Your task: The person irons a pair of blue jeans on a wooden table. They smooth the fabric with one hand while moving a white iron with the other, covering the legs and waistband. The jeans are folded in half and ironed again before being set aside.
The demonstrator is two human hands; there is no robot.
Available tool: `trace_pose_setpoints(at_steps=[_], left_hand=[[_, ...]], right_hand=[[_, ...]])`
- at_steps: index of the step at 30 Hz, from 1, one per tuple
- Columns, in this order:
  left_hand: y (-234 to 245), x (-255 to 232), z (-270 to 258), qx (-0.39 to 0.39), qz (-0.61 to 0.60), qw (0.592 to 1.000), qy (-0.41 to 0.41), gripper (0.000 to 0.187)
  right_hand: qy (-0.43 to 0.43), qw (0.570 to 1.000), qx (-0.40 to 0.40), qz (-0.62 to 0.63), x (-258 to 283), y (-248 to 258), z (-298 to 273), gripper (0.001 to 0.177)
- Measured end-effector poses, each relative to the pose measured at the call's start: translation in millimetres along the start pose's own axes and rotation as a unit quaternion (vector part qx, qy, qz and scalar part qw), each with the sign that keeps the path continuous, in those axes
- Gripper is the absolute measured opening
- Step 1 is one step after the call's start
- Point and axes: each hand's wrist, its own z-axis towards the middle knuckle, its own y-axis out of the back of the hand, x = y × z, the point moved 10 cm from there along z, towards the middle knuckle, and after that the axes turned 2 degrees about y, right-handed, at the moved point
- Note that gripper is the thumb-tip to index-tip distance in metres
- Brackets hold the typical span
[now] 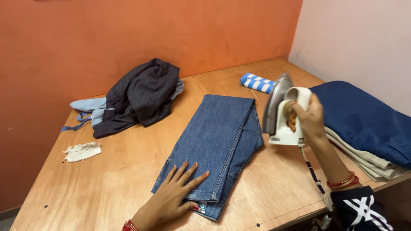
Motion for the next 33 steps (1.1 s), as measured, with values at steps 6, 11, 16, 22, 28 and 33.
trace_pose_setpoints(at_steps=[6, 11, 16, 22, 28, 33], left_hand=[[-24.2, -24.2, -14.3, -0.062, 0.176, 0.975, -0.121, 0.067], [-50.2, -24.9, -41.0, -0.145, 0.259, 0.930, -0.217, 0.062], [-81.8, -14.6, -40.3, -0.187, 0.210, 0.932, -0.229, 0.051], [-103.2, -5.4, -30.2, -0.201, 0.220, 0.933, -0.200, 0.046], [-75.9, -12.0, -24.1, -0.183, 0.122, 0.961, -0.169, 0.044], [-49.4, -19.4, -21.1, -0.195, 0.065, 0.966, -0.160, 0.043]], right_hand=[[-0.127, 0.960, 0.237, -0.074, 12.5, -114.5, -13.0, 0.031], [-0.116, 0.876, 0.469, 0.006, 31.0, -255.3, -54.4, 0.041], [-0.080, 0.780, 0.606, -0.136, 21.4, -332.4, -110.5, 0.049], [-0.087, 0.785, 0.531, -0.306, -38.4, -347.3, -57.6, 0.055], [-0.129, 0.807, 0.436, -0.378, -129.7, -313.4, 35.7, 0.043], [-0.141, 0.814, 0.427, -0.367, -181.7, -294.9, 74.0, 0.035]])
